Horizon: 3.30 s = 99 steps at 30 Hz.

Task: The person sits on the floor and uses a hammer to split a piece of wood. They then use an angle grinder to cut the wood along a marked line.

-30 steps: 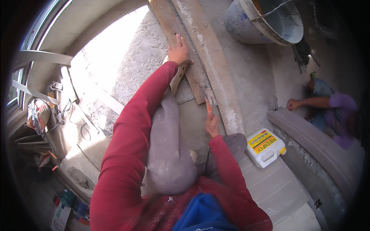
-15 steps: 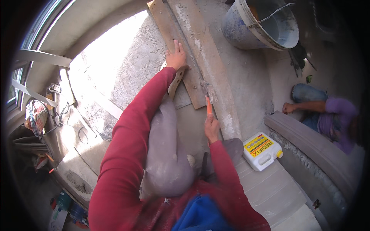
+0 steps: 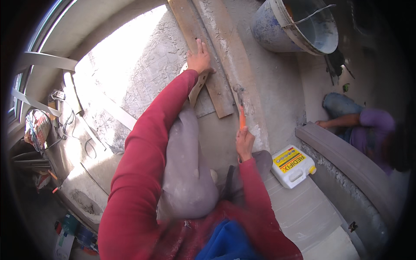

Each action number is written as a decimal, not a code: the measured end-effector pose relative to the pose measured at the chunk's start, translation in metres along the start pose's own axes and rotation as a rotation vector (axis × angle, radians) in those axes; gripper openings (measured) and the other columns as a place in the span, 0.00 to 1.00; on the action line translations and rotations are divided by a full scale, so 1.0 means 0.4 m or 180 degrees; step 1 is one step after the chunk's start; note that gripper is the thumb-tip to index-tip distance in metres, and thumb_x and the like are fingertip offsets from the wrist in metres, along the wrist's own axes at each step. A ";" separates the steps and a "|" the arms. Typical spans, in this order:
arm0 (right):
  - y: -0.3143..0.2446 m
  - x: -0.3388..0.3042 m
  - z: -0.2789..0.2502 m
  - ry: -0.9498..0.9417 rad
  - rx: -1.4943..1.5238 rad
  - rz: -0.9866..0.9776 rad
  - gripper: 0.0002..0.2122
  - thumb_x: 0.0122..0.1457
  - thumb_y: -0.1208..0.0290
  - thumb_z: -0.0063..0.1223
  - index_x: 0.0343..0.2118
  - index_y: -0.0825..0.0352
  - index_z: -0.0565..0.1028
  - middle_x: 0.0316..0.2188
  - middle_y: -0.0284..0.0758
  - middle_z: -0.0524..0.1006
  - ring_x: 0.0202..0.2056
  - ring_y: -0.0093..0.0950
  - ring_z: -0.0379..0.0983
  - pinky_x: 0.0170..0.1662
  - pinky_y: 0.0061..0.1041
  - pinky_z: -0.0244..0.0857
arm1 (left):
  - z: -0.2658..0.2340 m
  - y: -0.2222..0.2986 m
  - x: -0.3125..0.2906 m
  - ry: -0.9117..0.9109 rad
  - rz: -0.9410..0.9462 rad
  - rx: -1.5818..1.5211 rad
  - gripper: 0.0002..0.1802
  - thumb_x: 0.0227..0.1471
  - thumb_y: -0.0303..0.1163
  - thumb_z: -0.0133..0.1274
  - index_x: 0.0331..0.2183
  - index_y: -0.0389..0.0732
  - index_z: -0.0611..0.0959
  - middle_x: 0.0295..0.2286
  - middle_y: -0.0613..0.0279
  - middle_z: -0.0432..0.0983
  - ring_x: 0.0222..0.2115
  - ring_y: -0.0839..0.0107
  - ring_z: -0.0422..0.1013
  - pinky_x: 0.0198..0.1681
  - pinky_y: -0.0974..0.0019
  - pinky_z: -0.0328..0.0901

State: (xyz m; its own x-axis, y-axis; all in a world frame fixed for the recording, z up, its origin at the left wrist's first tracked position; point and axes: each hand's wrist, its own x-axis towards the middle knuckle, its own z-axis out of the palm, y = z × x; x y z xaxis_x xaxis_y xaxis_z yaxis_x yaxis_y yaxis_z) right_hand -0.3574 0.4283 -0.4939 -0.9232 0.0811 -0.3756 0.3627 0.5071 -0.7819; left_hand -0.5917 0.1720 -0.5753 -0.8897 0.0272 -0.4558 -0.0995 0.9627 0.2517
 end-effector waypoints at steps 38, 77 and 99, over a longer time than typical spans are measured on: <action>-0.223 0.231 0.092 0.0370 -0.0122 -0.0748 0.13 0.64 0.64 0.57 0.42 0.72 0.76 0.25 0.38 0.78 0.26 0.29 0.78 0.33 0.29 0.69 | 0.023 -0.037 0.007 0.0827 -0.0012 -0.1076 0.63 0.47 0.56 0.67 0.69 0.31 0.54 0.70 0.35 0.41 0.64 0.32 0.58 0.66 0.44 0.58; -0.273 0.623 0.239 -0.0555 -0.0231 -0.0591 0.33 0.73 0.43 0.36 0.24 0.72 0.74 0.17 0.40 0.72 0.23 0.34 0.72 0.30 0.38 0.63 | -0.033 -0.188 0.091 0.0336 -0.2173 -0.3462 0.51 0.39 0.53 0.77 0.53 0.27 0.72 0.50 0.37 0.77 0.52 0.47 0.75 0.55 0.51 0.68; -0.769 0.903 0.195 0.0556 0.1085 -0.3150 0.34 0.71 0.36 0.30 0.26 0.67 0.67 0.14 0.31 0.66 0.17 0.19 0.68 0.20 0.24 0.55 | -0.025 -0.105 0.135 0.1427 0.1027 0.0411 0.45 0.64 0.65 0.40 0.67 0.41 0.67 0.69 0.59 0.56 0.70 0.52 0.49 0.68 0.35 0.48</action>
State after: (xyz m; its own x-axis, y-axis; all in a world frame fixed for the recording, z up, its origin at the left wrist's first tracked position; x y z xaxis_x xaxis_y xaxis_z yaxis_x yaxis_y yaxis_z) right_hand -0.7925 0.2347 -0.4280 -0.8223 -0.1004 0.5601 -0.5690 0.1495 -0.8087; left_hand -0.6399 0.1303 -0.6022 -0.9710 0.2355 0.0411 0.2389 0.9504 0.1989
